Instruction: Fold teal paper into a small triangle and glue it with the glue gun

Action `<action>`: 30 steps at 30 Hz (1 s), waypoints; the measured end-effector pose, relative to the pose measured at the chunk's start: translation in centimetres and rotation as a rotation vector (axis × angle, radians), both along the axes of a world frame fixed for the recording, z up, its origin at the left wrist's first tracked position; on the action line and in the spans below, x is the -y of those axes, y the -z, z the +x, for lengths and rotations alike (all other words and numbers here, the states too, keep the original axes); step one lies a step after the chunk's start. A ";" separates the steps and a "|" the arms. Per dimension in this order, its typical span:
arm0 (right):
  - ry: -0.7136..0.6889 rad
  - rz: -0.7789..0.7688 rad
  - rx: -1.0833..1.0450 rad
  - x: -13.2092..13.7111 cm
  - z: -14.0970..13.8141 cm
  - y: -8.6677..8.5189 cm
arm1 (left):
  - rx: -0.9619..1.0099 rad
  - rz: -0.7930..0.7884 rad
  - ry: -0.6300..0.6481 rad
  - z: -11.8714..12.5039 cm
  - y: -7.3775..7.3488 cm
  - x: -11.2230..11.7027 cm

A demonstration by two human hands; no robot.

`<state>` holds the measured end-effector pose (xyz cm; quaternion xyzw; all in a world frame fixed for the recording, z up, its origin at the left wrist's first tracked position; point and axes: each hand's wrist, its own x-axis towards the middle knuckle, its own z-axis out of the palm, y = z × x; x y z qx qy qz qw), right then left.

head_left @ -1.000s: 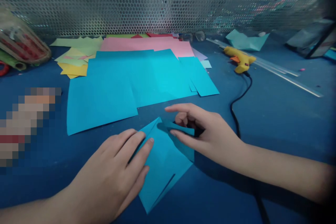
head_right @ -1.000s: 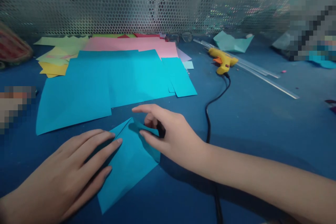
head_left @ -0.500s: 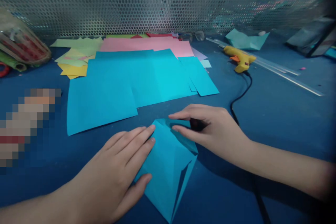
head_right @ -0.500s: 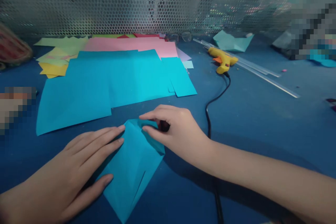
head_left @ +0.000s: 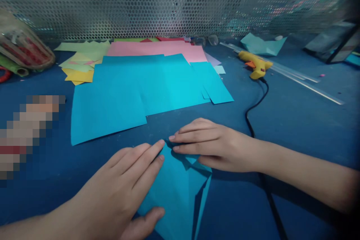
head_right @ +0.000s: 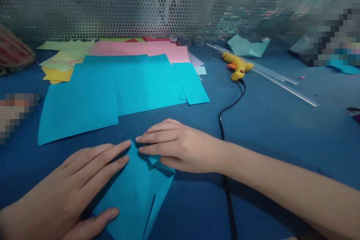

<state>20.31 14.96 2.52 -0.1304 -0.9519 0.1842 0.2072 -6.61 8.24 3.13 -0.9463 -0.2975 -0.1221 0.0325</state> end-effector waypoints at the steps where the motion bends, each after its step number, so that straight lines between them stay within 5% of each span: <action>1: 0.000 0.012 0.020 -0.1 0.1 0.0 | -0.036 -0.011 0.011 -0.2 0.0 -0.1; 9: -0.129 -0.013 0.057 -1.3 0.6 0.1 | -0.161 -0.032 0.032 -0.4 -0.3 -0.5; 30: -0.199 -0.117 0.040 -1.9 0.6 0.1 | -0.179 -0.074 0.030 -0.5 -0.3 -0.5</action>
